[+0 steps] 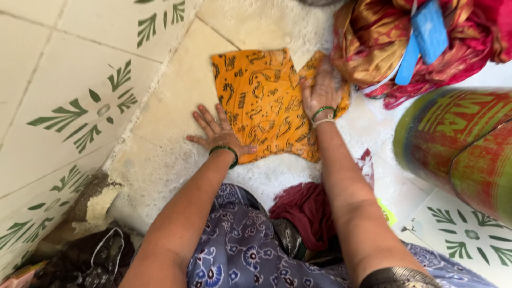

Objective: The person washes clothes by hand on a tiled floor by scrubbing them with a soap bar, rinsing them in a green bucket of water, and wringing them out.

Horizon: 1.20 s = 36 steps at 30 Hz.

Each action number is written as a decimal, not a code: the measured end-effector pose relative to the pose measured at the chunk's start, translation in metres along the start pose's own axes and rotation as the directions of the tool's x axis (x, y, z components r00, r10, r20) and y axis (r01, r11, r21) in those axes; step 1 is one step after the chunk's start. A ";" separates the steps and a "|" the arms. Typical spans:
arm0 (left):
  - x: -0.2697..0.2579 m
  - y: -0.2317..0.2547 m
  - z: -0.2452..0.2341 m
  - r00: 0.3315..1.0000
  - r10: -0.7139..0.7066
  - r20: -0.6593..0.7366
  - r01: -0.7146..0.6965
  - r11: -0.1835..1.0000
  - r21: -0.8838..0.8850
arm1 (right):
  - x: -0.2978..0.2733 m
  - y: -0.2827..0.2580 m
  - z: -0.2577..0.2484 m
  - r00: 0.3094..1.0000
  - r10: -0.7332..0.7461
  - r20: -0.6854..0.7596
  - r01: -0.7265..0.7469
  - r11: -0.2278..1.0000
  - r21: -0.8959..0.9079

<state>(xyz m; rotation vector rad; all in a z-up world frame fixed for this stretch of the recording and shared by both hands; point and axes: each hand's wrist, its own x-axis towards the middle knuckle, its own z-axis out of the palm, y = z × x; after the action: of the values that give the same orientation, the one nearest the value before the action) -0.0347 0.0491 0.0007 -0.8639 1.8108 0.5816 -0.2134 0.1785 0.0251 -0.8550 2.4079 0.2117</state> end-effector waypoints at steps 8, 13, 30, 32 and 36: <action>-0.001 0.004 0.003 0.999 -0.036 -0.024 0.037 0.998 0.043 | 0.018 -0.077 0.035 0.877 -0.452 0.162 0.469 0.879 -0.085; -0.005 0.003 -0.004 1.000 -0.022 0.010 0.022 0.999 0.041 | 0.056 -0.077 0.042 0.968 -0.233 -0.088 0.215 0.960 -0.182; -0.008 -0.005 -0.003 0.980 0.122 -0.156 -0.149 0.972 -0.181 | 0.003 -0.040 0.103 0.998 0.022 0.057 -0.048 0.859 0.510; -0.016 -0.005 -0.010 0.872 0.344 -0.347 -0.467 0.797 -0.384 | -0.017 -0.033 0.082 0.958 -0.158 -0.241 0.269 0.792 0.548; -0.038 0.013 -0.015 0.747 0.602 -0.284 -0.646 0.757 -0.095 | -0.069 -0.016 0.018 0.890 -0.213 -0.404 0.453 0.303 0.838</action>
<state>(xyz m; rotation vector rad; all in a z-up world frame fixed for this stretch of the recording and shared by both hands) -0.0442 0.0577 0.0410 -0.4240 2.3085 1.1370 -0.1519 0.2087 0.0499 -0.7729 1.9109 -1.3852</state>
